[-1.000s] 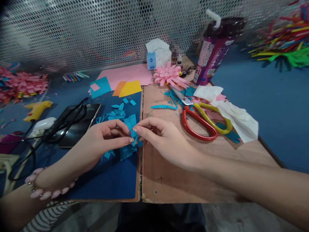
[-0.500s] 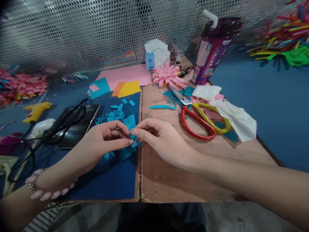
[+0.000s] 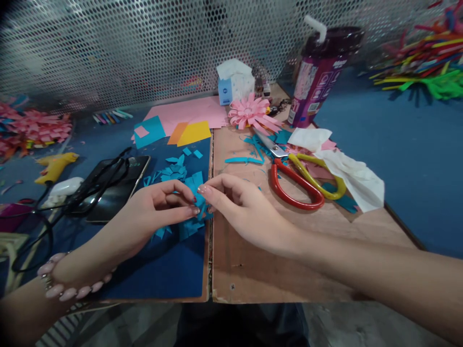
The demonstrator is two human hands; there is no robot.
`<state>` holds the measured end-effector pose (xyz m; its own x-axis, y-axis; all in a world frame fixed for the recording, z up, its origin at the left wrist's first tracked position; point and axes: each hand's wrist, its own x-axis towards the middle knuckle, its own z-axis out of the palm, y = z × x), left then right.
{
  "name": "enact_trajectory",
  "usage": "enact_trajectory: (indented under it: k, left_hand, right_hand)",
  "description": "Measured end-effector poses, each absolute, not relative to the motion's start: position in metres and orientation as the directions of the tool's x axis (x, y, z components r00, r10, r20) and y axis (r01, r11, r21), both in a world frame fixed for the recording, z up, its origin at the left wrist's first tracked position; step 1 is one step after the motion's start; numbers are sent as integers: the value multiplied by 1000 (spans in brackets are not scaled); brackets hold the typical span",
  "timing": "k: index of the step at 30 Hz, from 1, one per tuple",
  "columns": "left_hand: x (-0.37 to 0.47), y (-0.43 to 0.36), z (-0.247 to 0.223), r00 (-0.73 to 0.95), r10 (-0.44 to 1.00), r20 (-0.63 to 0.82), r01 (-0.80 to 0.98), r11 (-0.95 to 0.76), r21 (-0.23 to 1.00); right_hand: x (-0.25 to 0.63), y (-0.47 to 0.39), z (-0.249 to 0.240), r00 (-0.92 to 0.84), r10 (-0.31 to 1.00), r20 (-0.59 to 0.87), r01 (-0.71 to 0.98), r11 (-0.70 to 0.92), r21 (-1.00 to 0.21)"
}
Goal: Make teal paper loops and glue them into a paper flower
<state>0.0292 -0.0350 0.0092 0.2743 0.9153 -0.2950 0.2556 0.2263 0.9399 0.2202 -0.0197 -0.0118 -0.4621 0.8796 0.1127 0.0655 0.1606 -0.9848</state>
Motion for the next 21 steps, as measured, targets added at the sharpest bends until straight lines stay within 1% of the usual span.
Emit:
enact_trajectory:
  k: [3,9,14,17,21]
  left_hand:
    - [29,-35,9,252,922,-294,236,236,943]
    - [30,-33,9,244,929,-280,223,227,948]
    - [30,-33,10,233,931,-281,205,235,950]
    - [30,-33,9,234,928,-289,163,256,953]
    - [30,-33,7,239,919,-314,99,298,949]
  right_hand:
    - [221,-21,-11,-497,865,64,53,104,-993]
    - [220,-21,-10,-523,852,19,128,100,-987]
    - [220,-22,-11,-534,844,43,124,129,-984]
    - [220,-22,-13,-529,847,61,137,155,-978]
    - [218,-22,-16,-530,844,86,110,169,-979]
